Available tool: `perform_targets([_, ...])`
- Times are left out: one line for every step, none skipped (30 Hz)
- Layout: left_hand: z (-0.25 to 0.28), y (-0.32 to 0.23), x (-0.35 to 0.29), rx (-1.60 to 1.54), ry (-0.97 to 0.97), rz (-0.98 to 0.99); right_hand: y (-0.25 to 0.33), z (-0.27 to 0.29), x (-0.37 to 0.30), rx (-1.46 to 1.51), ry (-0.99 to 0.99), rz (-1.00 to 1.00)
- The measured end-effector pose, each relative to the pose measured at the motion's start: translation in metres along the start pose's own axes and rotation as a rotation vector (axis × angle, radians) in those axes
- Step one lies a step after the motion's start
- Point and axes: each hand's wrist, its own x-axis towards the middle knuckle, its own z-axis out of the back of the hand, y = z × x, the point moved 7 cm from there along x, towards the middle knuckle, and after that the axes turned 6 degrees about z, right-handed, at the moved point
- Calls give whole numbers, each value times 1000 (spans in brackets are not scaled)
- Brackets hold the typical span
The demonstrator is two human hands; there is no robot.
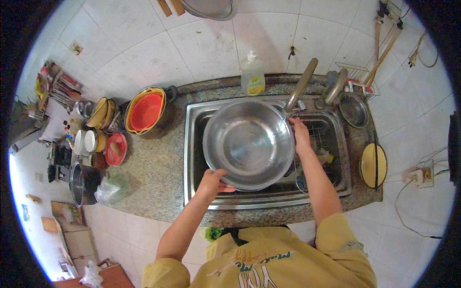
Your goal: The person prepares and washes leafy green vegetables in a kitchen. They first trim the ends of green stalks on a cutting board, then wash the leaves in a sink using a metal bowl and running water, finally placing the cleaned leaves into a separate bowl.
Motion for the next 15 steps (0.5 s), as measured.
perform_targets([0, 9, 9, -32, 26, 62, 12, 1, -13, -154, 34, -224])
perform_targets([1, 18, 18, -64, 52, 124, 32, -3, -27, -143, 53, -258])
perform_targets([-6, 24, 23, -88, 91, 187, 46, -1, -38, -131, 59, -287])
perform_targets([-16, 27, 22, -143, 157, 238, 55, 2, -39, -83, 96, -248])
perform_targets([-21, 31, 24, -171, 203, 274, 62, 5, -40, -35, 133, -208])
perform_targets([-23, 38, 26, -198, 244, 309, 68, 7, -41, 17, 174, -170])
perform_targets([-25, 46, 28, -224, 282, 345, 72, 9, -43, -27, 220, -118])
perform_targets([-22, 57, 33, -231, 234, 369, 76, 11, -45, -70, 265, -65])
perform_targets([-24, 60, 36, -177, 183, 282, 83, 13, -49, -118, 307, -10])
perform_targets([-26, 61, 38, -123, 132, 194, 96, 12, -58, -60, 359, 5])
perform_targets([-26, 59, 39, -72, 80, 105, 94, 15, -62, 38, 354, 11])
perform_targets([-23, 53, 38, 60, 44, 44, 90, 22, -66, 136, 347, 21])
perform_targets([-27, 40, 33, 122, 37, -52, 85, 27, -69, 232, 342, 30])
perform_targets([-31, 25, 26, 183, 28, -148, 77, 32, -70, 232, 314, 44])
perform_targets([-36, 6, 14, 242, 16, -245, 61, 38, -73, 214, 245, -74])
